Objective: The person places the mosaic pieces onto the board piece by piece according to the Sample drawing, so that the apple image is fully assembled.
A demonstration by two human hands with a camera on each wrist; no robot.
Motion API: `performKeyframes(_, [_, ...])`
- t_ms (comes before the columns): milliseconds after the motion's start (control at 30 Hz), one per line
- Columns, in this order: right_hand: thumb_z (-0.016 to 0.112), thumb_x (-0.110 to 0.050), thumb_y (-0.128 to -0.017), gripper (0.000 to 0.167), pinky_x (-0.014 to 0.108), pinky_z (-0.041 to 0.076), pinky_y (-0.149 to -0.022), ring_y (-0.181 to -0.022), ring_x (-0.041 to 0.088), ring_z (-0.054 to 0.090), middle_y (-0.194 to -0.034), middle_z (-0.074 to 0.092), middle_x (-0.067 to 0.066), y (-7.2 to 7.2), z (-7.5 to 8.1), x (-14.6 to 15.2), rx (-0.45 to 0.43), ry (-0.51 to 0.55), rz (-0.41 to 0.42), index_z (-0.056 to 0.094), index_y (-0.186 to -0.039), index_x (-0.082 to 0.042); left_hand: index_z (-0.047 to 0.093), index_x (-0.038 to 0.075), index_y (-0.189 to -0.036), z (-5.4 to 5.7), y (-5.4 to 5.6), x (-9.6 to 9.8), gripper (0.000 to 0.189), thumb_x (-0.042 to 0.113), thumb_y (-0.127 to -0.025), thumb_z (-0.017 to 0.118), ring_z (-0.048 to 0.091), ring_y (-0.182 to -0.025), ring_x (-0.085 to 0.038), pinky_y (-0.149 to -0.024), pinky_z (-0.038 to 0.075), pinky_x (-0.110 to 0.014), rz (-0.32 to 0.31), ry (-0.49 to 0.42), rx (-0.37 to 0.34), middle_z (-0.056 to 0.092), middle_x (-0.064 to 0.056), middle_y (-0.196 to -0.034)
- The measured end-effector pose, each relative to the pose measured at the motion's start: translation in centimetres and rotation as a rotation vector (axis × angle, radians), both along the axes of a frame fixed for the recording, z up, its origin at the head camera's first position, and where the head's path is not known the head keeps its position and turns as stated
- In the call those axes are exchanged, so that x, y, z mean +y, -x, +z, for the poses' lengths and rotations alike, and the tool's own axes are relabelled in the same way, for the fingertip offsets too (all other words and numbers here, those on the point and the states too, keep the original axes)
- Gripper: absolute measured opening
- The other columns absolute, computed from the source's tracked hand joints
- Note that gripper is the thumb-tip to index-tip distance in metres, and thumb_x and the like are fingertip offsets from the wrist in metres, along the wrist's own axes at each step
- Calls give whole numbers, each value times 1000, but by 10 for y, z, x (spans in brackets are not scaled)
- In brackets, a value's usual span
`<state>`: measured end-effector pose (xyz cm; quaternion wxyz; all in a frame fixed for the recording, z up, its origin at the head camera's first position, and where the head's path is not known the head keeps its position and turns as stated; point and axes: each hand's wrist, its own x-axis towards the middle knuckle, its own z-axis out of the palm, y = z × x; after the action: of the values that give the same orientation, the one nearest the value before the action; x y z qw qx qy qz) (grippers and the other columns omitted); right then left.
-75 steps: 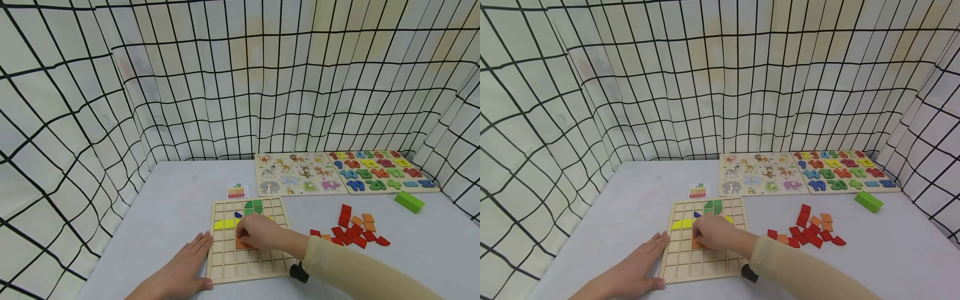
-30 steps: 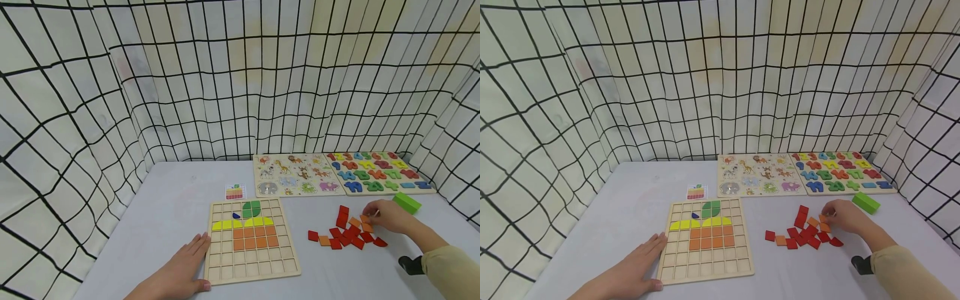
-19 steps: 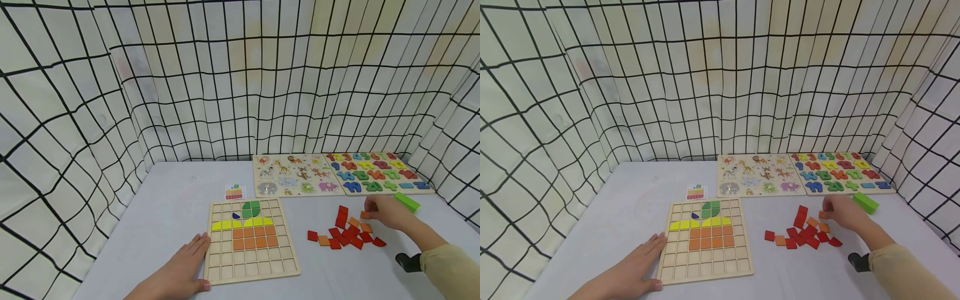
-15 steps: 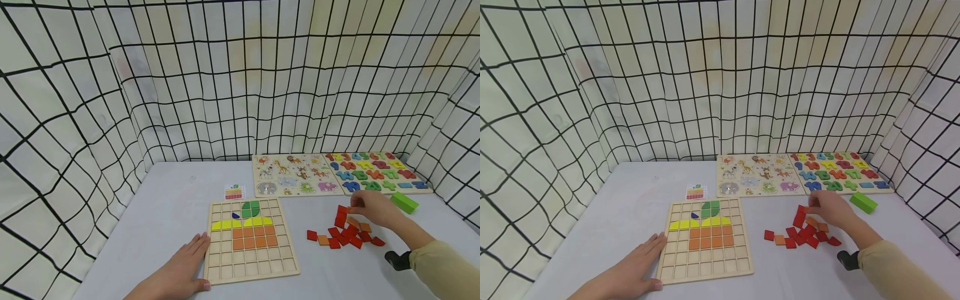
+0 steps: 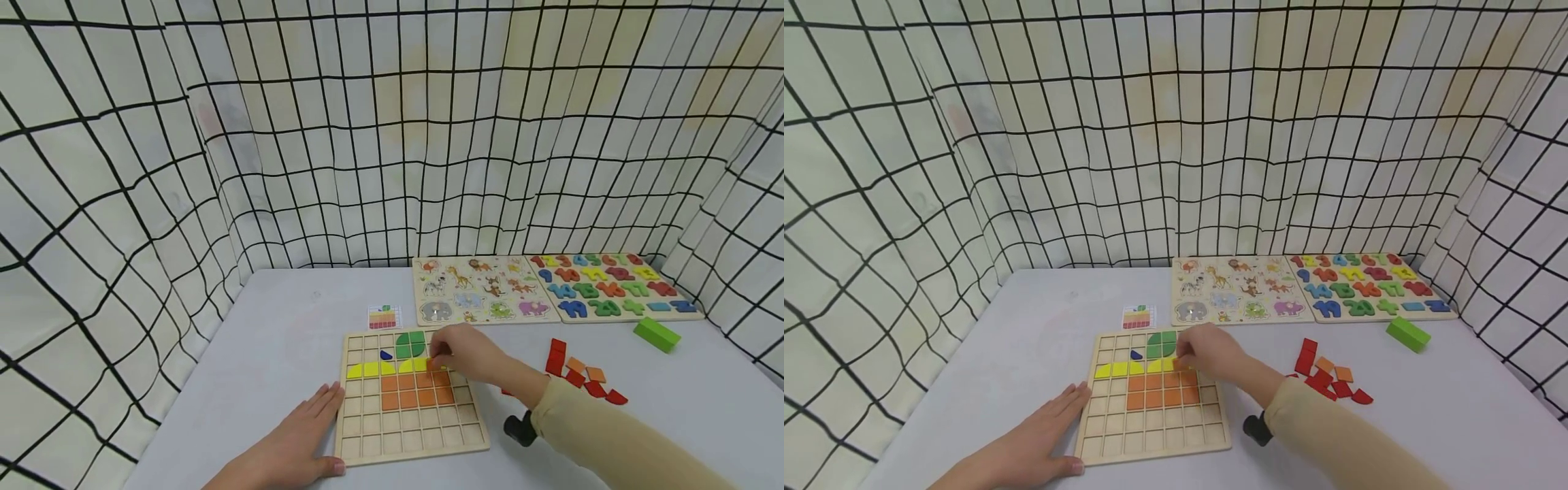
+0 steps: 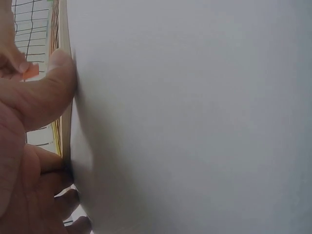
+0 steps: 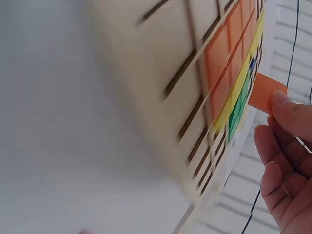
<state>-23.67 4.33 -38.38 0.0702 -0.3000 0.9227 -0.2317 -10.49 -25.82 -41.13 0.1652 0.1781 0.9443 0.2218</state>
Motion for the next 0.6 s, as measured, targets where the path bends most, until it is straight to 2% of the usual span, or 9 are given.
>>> performKeyframes(267, [76,-11,-92,7,21,51,-67,-71,7,56,-82,70,-4,-2,-2,-59,-14,28,109,74,-85,-13,28,-9,-157,1,1,-6,106,48,-83,80,21,-155,-47,-118,26,-69,-45,-5,54,27,-26,-166])
performKeyframes(500, [76,-15,-93,11,17,49,-66,-69,4,55,-78,69,-9,-6,-8,-87,-43,18,120,75,-83,-16,32,-5,-157,2,6,-8,104,44,-80,83,23,-155,-45,-119,28,-66,-26,-15,12,31,-22,-166])
performKeyframes(600, [76,-17,-93,11,17,48,-65,-69,4,54,-77,67,-11,-9,-11,-94,-35,-13,109,75,-82,-17,33,-6,-156,1,5,-7,104,44,-80,84,24,-154,-46,-119,28,-66,-26,-13,26,31,-24,-165])
